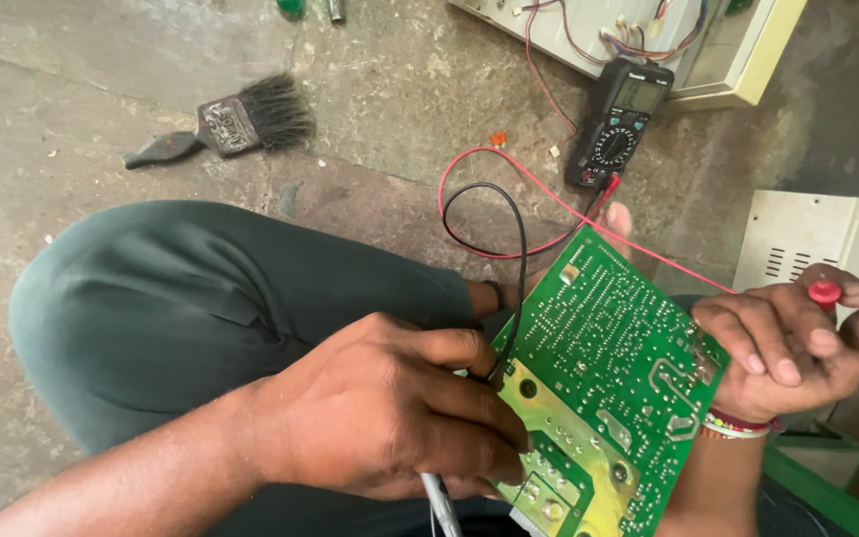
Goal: The person tests a circuit board with a multimeter and connects wires to a small plastic connector.
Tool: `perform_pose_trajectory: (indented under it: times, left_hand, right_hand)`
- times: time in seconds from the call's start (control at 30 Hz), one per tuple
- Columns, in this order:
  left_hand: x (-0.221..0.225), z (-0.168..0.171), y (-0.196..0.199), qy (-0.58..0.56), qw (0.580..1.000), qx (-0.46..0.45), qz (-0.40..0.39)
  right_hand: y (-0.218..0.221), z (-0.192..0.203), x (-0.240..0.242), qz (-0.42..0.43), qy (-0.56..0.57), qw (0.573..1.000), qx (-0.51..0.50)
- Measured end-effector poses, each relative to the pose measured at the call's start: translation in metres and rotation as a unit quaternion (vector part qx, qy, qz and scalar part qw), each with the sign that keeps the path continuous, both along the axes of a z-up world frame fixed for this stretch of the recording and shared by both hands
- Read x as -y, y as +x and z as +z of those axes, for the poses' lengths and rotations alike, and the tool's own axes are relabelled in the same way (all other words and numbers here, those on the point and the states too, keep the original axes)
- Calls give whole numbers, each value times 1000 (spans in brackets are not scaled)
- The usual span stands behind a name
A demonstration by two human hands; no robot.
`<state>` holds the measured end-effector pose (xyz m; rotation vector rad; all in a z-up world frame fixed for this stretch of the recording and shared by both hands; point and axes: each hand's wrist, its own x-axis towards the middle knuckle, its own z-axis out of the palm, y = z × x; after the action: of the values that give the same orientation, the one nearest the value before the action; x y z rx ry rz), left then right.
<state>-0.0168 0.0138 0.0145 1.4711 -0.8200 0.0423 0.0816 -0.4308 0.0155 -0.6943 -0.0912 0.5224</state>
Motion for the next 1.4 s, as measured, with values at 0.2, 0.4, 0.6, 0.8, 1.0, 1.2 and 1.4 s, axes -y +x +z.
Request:
perform_pose_trajectory:
  times: [0.2, 0.4, 0.6, 0.8, 1.0, 1.2, 1.4]
  left_hand:
    - [-1, 4, 1, 25, 1000, -13, 8]
    - [-7, 7, 8, 107, 993, 46, 31]
    - [-7, 16, 11, 161, 986, 41, 29]
    - [-1, 21, 9, 237, 970, 51, 16]
    - [15, 15, 5, 232, 969, 79, 13]
    - [38, 11, -10, 223, 967, 114, -35]
    - [58, 20, -15, 212, 974, 34, -78]
  right_hand:
    - [-3, -3, -5, -19, 3, 1000, 15]
    - [-11, -7, -9, -75, -58, 995, -28]
    - [-12, -16, -54, -182, -242, 949, -84]
    - [-5, -31, -87, -143, -369, 906, -149]
    - [3, -37, -104, -88, -376, 915, -118]
    - [-4, -28, -118, -46, -413, 909, -36]
    - [-10, -26, -128, 23, -428, 904, 15]
